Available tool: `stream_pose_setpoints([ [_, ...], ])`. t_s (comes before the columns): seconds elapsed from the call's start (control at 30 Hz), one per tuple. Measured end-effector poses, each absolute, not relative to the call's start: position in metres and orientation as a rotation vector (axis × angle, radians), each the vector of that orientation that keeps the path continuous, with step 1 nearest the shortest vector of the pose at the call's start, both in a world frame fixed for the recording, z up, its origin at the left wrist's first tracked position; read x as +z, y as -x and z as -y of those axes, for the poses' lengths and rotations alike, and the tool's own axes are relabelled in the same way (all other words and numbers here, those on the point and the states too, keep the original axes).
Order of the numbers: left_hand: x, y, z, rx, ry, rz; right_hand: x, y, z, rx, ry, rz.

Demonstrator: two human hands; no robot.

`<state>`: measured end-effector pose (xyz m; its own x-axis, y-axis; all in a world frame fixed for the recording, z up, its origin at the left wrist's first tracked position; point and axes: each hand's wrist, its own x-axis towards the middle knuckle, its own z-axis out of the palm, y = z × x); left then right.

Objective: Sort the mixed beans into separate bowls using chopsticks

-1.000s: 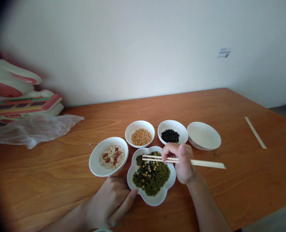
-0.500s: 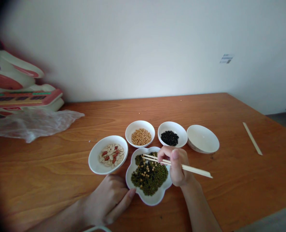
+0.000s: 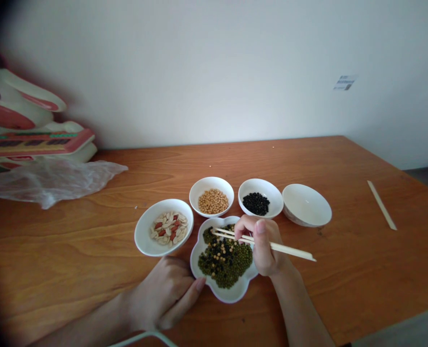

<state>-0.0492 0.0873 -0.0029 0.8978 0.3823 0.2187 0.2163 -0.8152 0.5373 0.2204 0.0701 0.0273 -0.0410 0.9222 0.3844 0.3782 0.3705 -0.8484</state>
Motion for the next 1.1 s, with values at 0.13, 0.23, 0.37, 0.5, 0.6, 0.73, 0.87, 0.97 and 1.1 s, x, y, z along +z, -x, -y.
stream_pose_setpoints([
  [0.13, -0.0029, 0.0493, -0.0873, 0.437, -2.549, -0.418, 0.0262, -0.2205, -0.0694, 0.697, 1.174, 1.611],
  [0.23, -0.0013, 0.0488, -0.0869, 0.453, -2.546, -0.414, 0.0268, -0.2202, -0.0688, 0.701, 1.191, 1.606],
  [0.37, 0.0005, 0.0484, -0.0864, 0.484, -2.542, -0.411, 0.0289, -0.2192, -0.0692, 0.706, 1.205, 1.584],
  [0.5, 0.0013, 0.0481, -0.0870, 0.490, -2.544, -0.413, 0.0302, -0.2181, -0.0701, 0.679, 1.186, 1.578],
  [0.6, 0.0027, 0.0477, -0.0879, 0.495, -2.553, -0.407, 0.0306, -0.2185, -0.0703, 0.662, 1.187, 1.576],
  [0.73, 0.0047, 0.0473, -0.0885, 0.508, -2.553, -0.402, 0.0288, -0.2214, -0.0690, 0.710, 1.191, 1.548],
  [0.87, 0.0051, 0.0473, -0.0883, 0.515, -2.544, -0.401, 0.0269, -0.2226, -0.0678, 0.724, 1.212, 1.526],
  [0.97, 0.0052, 0.0472, -0.0884, 0.507, -2.542, -0.398, 0.0272, -0.2217, -0.0678, 0.698, 1.209, 1.511],
  [1.1, 0.0059, 0.0470, -0.0887, 0.519, -2.547, -0.385, 0.0272, -0.2218, -0.0681, 0.692, 1.182, 1.490],
])
